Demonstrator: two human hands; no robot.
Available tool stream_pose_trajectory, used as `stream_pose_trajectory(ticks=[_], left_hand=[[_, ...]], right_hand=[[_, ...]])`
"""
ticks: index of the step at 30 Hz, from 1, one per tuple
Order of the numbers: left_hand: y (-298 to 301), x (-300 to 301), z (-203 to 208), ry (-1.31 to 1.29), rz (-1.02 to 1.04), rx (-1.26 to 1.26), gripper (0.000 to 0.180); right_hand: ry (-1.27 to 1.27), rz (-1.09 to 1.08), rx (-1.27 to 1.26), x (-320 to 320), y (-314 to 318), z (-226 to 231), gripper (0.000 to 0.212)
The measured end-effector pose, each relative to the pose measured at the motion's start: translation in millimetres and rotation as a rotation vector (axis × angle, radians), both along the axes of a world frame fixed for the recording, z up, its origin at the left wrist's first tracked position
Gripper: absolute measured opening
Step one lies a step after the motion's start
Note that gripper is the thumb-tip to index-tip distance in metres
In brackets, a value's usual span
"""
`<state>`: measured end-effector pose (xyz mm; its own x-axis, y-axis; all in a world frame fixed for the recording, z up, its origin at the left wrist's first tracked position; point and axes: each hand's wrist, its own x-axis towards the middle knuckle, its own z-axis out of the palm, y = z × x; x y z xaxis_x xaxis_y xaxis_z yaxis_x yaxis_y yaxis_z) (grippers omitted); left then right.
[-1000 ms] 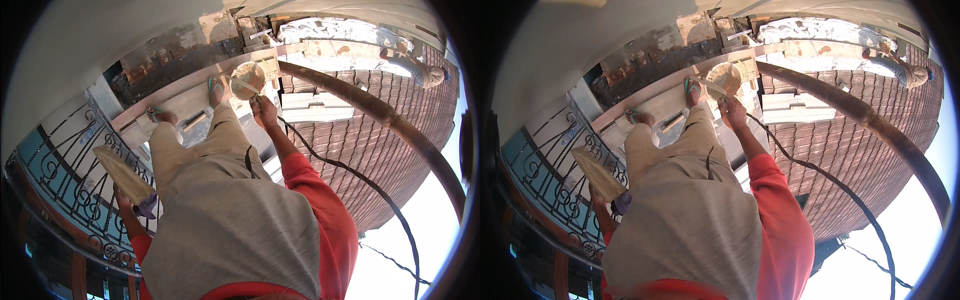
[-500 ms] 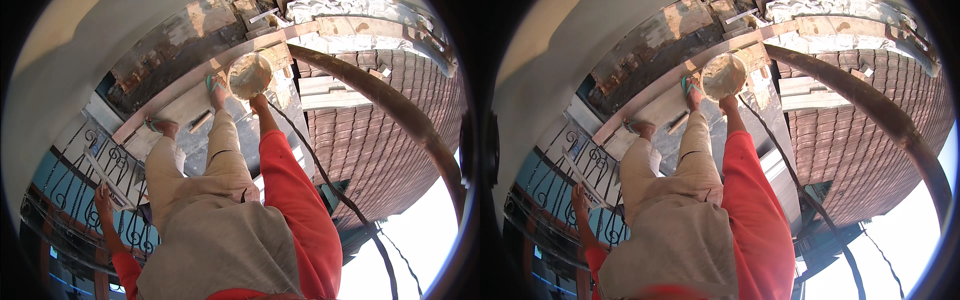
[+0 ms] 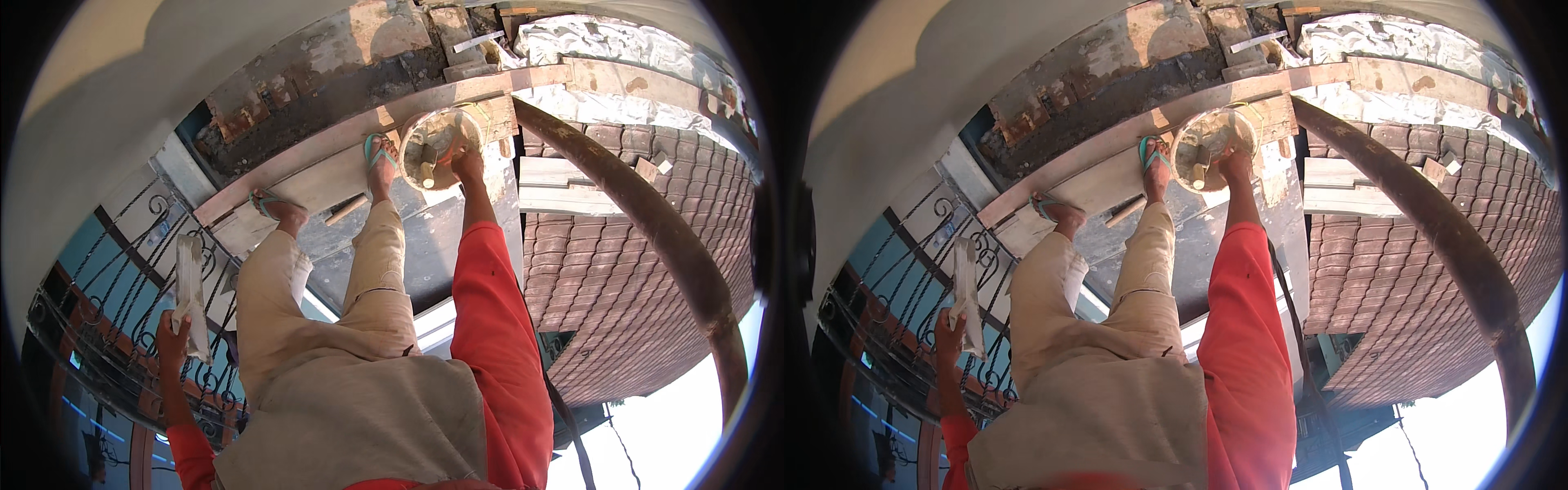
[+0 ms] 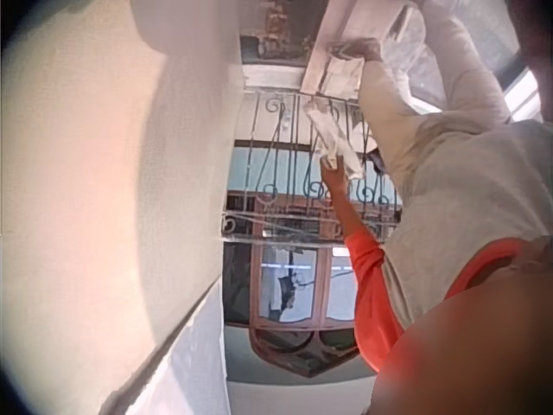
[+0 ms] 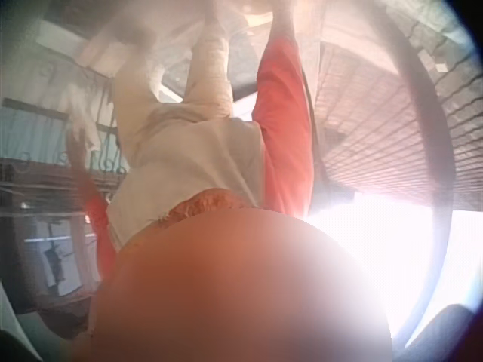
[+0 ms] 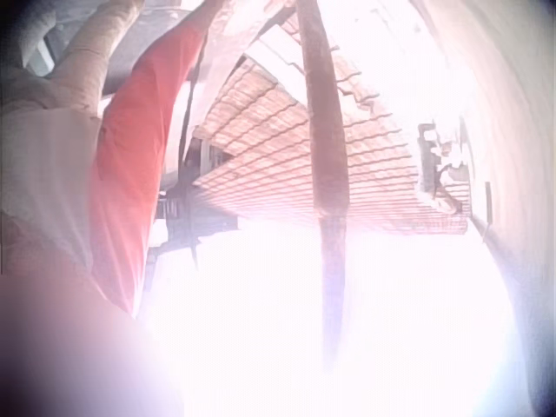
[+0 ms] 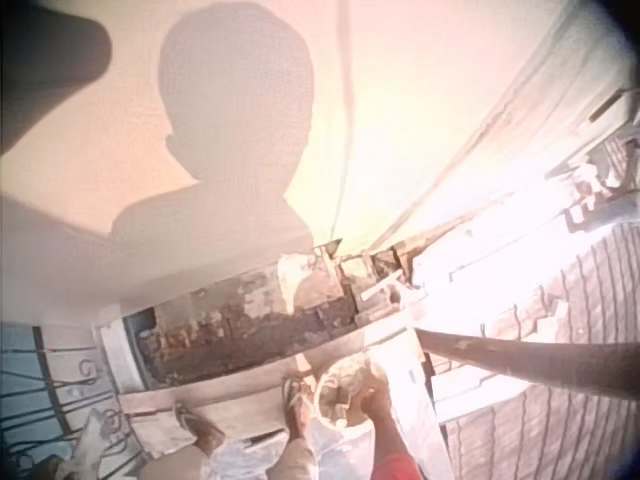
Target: The person applies plaster to a wall using a trowel and hawk, smoothing the surface in repeated strokes. They move along a balcony area, occasionally stepping over a railing to reach different sections of the wall.
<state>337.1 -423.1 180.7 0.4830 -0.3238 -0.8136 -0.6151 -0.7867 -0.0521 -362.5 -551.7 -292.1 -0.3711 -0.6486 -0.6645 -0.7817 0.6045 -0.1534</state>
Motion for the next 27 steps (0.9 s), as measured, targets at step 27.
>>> stream_pose_trajectory(ticks=[27], left_hand=[[143.3,-47.9,-13.3,-0.177,0.257,-0.067,0.066]], right_hand=[[-0.103,0.504,0.251,-70.1,-43.0,30.9,0.052]])
